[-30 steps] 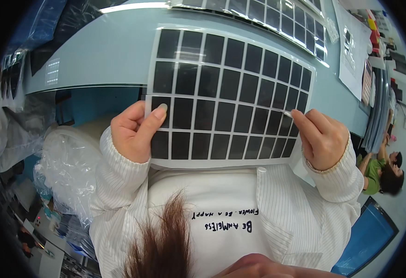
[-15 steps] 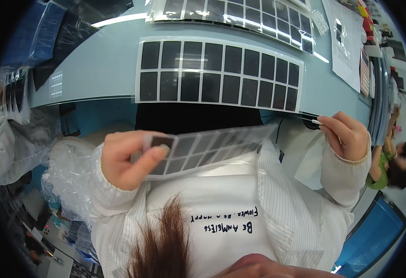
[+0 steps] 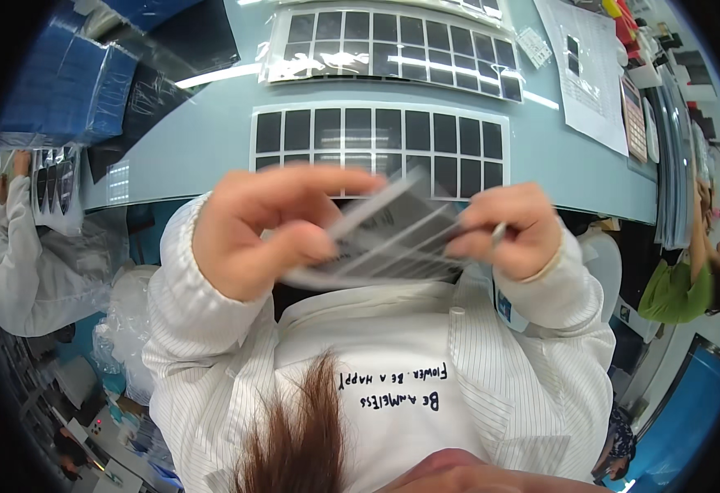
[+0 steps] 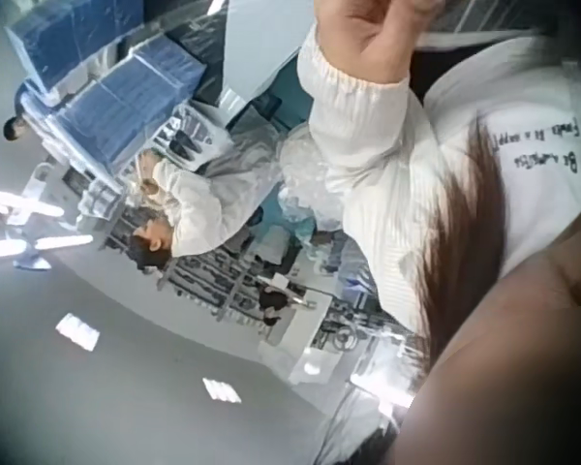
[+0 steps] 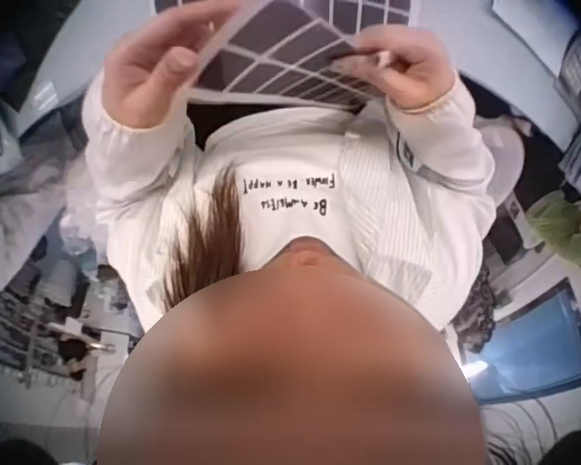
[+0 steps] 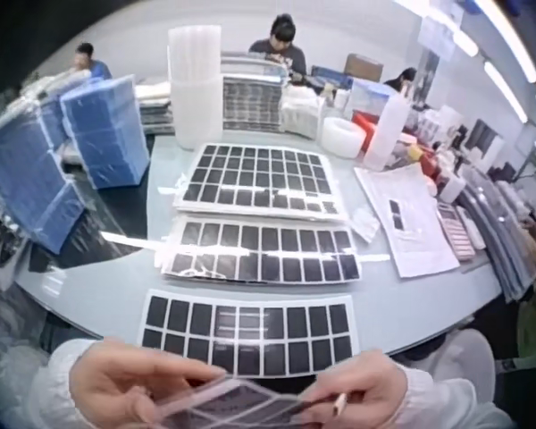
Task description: Peeling small rectangular solar cells from a backing sheet and inspecting or arranging them on a grid.
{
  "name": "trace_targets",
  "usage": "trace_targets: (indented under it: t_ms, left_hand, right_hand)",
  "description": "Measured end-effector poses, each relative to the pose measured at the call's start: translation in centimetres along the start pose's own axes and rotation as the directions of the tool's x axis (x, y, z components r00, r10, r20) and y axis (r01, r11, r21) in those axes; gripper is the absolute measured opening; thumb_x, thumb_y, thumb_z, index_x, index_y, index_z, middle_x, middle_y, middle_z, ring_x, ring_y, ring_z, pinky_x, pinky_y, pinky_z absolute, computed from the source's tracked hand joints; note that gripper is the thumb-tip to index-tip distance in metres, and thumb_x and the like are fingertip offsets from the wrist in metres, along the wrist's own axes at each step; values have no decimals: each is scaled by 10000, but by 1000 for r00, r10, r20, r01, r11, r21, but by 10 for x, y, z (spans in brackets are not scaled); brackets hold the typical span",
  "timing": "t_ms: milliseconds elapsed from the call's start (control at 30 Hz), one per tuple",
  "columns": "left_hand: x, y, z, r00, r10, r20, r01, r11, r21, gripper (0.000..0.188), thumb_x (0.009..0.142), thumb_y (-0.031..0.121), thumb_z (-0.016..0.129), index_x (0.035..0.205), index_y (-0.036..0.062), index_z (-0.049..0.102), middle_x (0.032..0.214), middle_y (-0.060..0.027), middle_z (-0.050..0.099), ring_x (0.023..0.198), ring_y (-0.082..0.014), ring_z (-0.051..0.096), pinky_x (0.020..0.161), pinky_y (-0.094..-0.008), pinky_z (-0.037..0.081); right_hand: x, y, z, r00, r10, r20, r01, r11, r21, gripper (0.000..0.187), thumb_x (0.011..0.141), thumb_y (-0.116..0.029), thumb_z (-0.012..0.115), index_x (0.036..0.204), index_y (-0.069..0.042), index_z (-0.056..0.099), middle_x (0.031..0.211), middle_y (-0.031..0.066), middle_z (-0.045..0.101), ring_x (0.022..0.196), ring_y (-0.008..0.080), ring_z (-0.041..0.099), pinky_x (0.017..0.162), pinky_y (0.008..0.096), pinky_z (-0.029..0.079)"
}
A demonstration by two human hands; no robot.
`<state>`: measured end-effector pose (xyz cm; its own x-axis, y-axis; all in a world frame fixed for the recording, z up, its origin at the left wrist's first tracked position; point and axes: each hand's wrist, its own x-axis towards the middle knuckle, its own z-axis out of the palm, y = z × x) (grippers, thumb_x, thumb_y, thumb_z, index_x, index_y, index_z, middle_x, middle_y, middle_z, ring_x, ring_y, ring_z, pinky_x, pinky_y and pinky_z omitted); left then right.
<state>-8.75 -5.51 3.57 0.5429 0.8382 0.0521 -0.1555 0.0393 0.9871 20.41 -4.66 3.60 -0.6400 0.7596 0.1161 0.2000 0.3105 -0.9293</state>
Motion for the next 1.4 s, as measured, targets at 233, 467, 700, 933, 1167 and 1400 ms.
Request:
trace_targets:
  t_ms: [233,467,700,933,1167,1400]
  left_hand:
    - [-7,-5,2,956,137,-260,-57,954,293,978,768,629,663,1404,-52,365,1349,-224,488,1275,-335,459,1047,-438,359]
    - [-6,17,24,977,190,100,-143,225,964,883,718,597,715,1345,14,495,1447,-275,361,1390,-428,269,1116,-526,207]
    - [1,-38,17,967,219,133,-158,98,983,706,595,50,783,1270,82,578,1322,-250,485,1196,-399,499,966,-433,452]
    - [10,-33,-4,915,285,285,-237,-191,952,482,698,-30,661,1163,100,667,1153,-217,621,1019,-345,633,834,-374,543]
    - [25,23,-1,852,317,416,-324,-305,896,251,813,75,627,1048,3,678,916,-159,702,845,-266,697,737,-356,562]
    - [95,56,-22,587,613,528,-251,-482,839,261,743,54,692,1000,8,686,859,-116,703,768,-233,705,638,-305,585]
  right_hand:
    - [-26,7,2,680,556,-478,14,641,767,411,988,-248,472,604,-105,440,436,-22,355,349,106,304,380,253,228]
    - [-25,5,53,564,793,-229,-354,483,801,465,994,-272,475,575,-69,455,410,-1,317,345,99,277,368,263,235]
    - [-19,-12,49,628,773,-90,-496,487,718,216,968,-163,527,939,21,636,604,49,562,431,58,351,459,216,306]
    - [-43,-3,16,706,695,-132,-536,648,541,122,914,-98,604,932,18,639,604,4,561,498,63,487,493,195,344]
    - [-65,-10,-34,747,382,-544,-260,921,291,134,940,-89,548,937,33,605,534,-2,496,427,55,405,448,197,299]
    - [-75,7,-61,700,263,-664,-137,962,237,132,948,-95,553,975,32,576,544,-9,487,418,49,382,433,183,270]
